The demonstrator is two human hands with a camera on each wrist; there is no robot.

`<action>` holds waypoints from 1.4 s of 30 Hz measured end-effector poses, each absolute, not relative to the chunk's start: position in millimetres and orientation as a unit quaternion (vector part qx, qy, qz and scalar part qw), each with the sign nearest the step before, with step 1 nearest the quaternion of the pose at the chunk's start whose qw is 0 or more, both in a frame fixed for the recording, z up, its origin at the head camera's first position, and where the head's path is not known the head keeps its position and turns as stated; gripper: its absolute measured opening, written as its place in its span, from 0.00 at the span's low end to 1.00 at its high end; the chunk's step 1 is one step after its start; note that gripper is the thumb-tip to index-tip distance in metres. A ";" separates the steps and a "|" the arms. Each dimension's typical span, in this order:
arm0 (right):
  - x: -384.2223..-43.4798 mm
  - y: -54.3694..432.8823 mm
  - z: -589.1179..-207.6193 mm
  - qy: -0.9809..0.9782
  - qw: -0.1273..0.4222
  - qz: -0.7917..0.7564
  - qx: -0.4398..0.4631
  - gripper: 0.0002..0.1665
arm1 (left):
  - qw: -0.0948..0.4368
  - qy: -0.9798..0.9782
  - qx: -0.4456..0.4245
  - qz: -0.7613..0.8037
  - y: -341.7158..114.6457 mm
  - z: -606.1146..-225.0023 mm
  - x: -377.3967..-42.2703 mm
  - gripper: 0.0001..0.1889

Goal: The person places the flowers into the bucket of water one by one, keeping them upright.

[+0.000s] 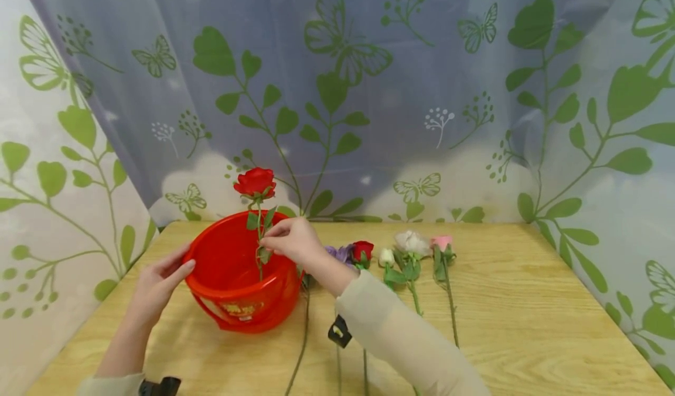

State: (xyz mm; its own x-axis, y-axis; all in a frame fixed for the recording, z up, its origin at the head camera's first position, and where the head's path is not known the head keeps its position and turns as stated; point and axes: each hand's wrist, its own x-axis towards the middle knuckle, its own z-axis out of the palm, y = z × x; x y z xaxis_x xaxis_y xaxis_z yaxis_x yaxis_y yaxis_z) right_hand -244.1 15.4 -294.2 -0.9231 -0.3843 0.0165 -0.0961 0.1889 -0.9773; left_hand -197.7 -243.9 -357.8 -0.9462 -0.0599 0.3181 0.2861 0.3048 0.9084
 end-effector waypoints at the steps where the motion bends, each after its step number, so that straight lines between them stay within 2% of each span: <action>1: -243.5 17.5 -293.3 0.764 0.115 -0.616 -0.157 0.09 | 0.149 -0.794 -0.072 -0.585 -243.8 -357.9 -198.1 0.26; 16: -237.5 61.8 -290.9 0.771 0.072 -0.616 -0.147 0.14 | 0.150 -0.790 -0.073 -0.590 -244.1 -358.2 -196.3 0.25; 25: -236.4 100.1 -303.3 0.772 0.091 -0.618 -0.118 0.16 | 0.136 -0.798 -0.064 -0.584 -245.4 -358.8 -197.4 0.27; 42: -229.9 156.7 -323.7 0.796 0.074 -0.596 -0.080 0.20 | 0.133 -0.802 -0.064 -0.578 -246.6 -357.8 -198.6 0.28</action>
